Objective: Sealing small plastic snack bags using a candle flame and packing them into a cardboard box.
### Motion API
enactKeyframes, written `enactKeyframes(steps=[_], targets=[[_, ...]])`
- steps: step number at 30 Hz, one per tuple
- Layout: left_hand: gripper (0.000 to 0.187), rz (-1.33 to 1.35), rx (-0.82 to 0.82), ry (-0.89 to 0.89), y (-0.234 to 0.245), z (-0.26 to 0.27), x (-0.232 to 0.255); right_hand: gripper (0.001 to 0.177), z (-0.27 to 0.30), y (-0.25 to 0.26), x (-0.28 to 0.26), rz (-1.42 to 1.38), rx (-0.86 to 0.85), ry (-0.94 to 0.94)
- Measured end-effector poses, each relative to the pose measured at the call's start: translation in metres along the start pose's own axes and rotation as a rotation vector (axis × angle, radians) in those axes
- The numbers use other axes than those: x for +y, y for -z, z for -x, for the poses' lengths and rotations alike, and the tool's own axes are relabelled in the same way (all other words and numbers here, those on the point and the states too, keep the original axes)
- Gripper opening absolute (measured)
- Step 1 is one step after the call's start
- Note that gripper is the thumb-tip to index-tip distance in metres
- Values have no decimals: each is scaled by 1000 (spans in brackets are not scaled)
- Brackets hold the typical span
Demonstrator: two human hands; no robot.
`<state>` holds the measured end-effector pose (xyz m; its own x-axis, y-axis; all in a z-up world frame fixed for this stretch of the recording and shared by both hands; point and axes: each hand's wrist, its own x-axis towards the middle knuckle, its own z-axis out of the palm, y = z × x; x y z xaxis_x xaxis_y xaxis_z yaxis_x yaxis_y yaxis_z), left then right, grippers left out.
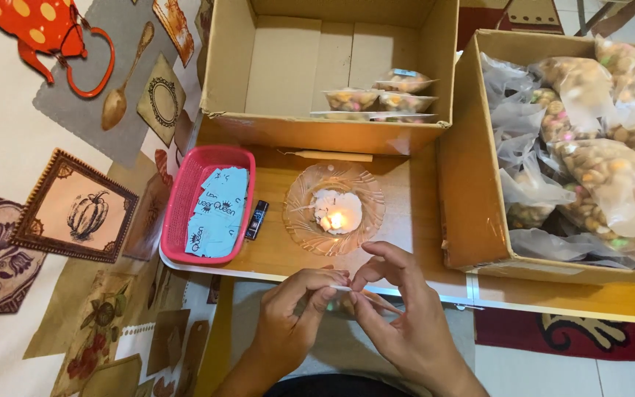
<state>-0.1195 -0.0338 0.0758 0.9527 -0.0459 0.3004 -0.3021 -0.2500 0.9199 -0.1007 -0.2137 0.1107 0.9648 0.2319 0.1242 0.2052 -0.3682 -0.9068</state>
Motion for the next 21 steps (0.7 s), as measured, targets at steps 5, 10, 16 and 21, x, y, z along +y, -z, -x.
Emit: enactKeyframes(steps=[5,10,16,21], targets=[[23,49,48,65,5,0,-1,36,-5,3,10,159,-11,112],[23,55,63,177,5,1,-2,12,-1,0,12,72,56,113],[22,268,-40,168,3,-6,0,9,-1,1,9,36,22,124],[7,252,2,120,-1,-9,-2,11,-2,0,8,-28,-6,43]])
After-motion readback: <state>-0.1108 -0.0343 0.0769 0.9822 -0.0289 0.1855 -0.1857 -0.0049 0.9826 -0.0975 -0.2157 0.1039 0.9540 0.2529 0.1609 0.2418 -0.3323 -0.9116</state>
